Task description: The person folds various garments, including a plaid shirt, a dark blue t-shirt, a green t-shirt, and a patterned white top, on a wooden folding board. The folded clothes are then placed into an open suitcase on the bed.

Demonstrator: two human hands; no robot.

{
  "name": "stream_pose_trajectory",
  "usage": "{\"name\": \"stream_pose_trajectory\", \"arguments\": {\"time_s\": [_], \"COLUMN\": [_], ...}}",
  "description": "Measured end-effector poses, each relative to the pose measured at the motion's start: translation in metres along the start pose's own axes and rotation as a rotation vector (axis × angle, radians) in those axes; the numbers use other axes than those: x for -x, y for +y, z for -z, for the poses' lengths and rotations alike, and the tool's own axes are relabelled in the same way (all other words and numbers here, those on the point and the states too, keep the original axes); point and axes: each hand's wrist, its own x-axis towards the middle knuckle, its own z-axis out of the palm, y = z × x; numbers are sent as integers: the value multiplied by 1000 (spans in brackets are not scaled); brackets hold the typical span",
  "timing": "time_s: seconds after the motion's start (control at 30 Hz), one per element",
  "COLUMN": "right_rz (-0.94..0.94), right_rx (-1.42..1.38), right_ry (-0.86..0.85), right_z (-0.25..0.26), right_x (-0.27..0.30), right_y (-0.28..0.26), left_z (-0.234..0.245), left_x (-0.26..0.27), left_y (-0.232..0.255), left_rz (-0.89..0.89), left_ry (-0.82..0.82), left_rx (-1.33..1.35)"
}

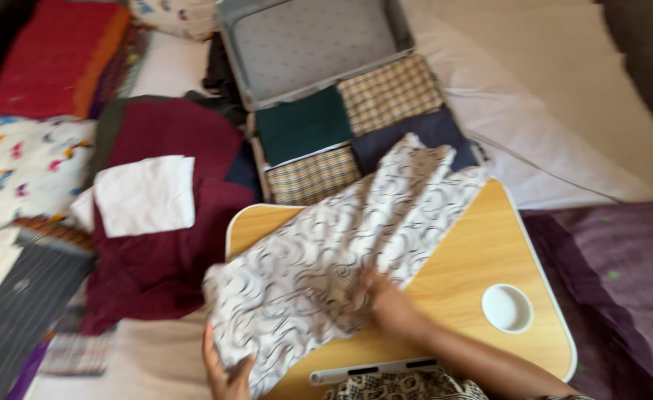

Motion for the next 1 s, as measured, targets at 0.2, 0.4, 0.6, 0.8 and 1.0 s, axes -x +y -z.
{"name": "stream_pose_trajectory", "arguments": {"time_s": [0.2,0.4,0.6,0.8,1.0], "right_rz": [331,53,-49,275,558], "right_rx": [814,752,531,-794,-852], "right_ry": [1102,1067,890,663,844], "right_z": [216,240,254,272,282], "right_x": [-69,-108,-132,-140,-82], "right_y": [8,-8,-32,1,61], "left_z": [9,-77,-163,-160,-159], "left_x": [-13,-11,10,6,6], "left_y": [-25,40,79,71,50], "left_rz": [-333,-462,-504,-550,-712], "left_ry": [12,-326,-908,-900,-879], "left_rx": [-508,-610,-754,-691,-645]}}
